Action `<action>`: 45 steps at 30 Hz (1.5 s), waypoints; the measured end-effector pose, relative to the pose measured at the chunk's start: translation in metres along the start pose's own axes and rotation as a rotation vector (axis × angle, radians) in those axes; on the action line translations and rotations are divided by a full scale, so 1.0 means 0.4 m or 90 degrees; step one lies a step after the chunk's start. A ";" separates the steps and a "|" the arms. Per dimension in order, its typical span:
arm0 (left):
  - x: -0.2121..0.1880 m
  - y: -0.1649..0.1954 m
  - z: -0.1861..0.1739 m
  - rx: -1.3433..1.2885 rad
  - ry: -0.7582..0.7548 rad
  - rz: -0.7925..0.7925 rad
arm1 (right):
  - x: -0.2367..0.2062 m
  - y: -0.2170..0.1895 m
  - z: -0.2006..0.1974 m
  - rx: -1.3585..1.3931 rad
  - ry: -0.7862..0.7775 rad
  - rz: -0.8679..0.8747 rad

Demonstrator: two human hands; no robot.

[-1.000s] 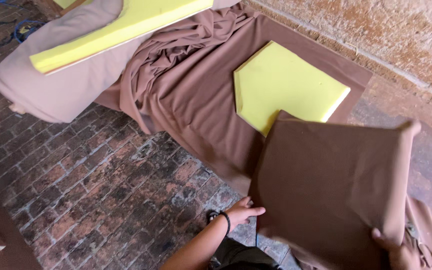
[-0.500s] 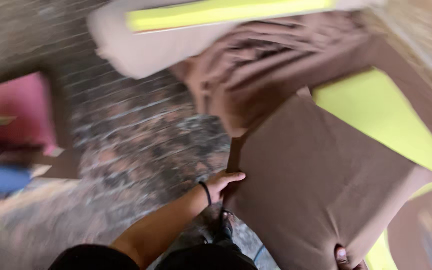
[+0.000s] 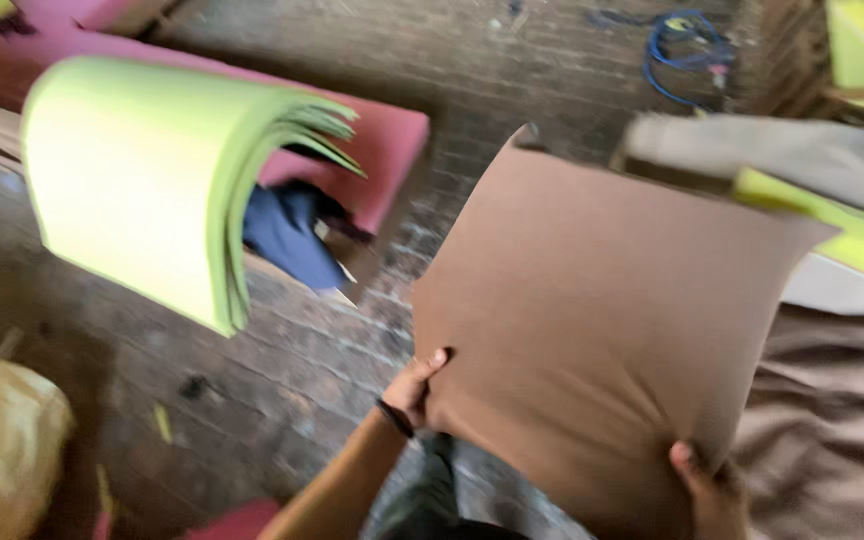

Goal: The person spreads a brown fabric over a worktable and smooths it flat, then gathers yellow foam chair-back pieces from a pile and stacks them. They lay a foam piece on the fabric, position it, and cut the fabric around the foam shape with shears.

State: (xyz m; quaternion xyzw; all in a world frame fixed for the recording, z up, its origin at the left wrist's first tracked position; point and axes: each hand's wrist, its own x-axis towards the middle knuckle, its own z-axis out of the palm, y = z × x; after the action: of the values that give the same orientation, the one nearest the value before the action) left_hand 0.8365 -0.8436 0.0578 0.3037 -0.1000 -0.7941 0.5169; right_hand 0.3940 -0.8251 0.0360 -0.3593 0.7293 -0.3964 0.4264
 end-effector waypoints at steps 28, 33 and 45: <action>1.178 1.053 -0.442 0.358 0.577 0.034 | 1.137 -0.663 1.387 0.334 -0.349 0.181; 1.188 1.179 -0.513 0.331 0.523 0.009 | 1.316 -0.897 1.811 0.280 -0.400 0.123; 1.034 1.147 -0.451 0.916 0.595 -0.331 | 1.353 -0.925 2.340 -0.075 -0.609 0.250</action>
State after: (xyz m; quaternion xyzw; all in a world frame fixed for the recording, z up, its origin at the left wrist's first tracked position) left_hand 1.1745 -1.3849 -0.0257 0.8595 -0.2815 -0.4266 -0.0067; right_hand 1.1069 -1.7042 -0.1207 -0.3800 0.5275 -0.0590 0.7575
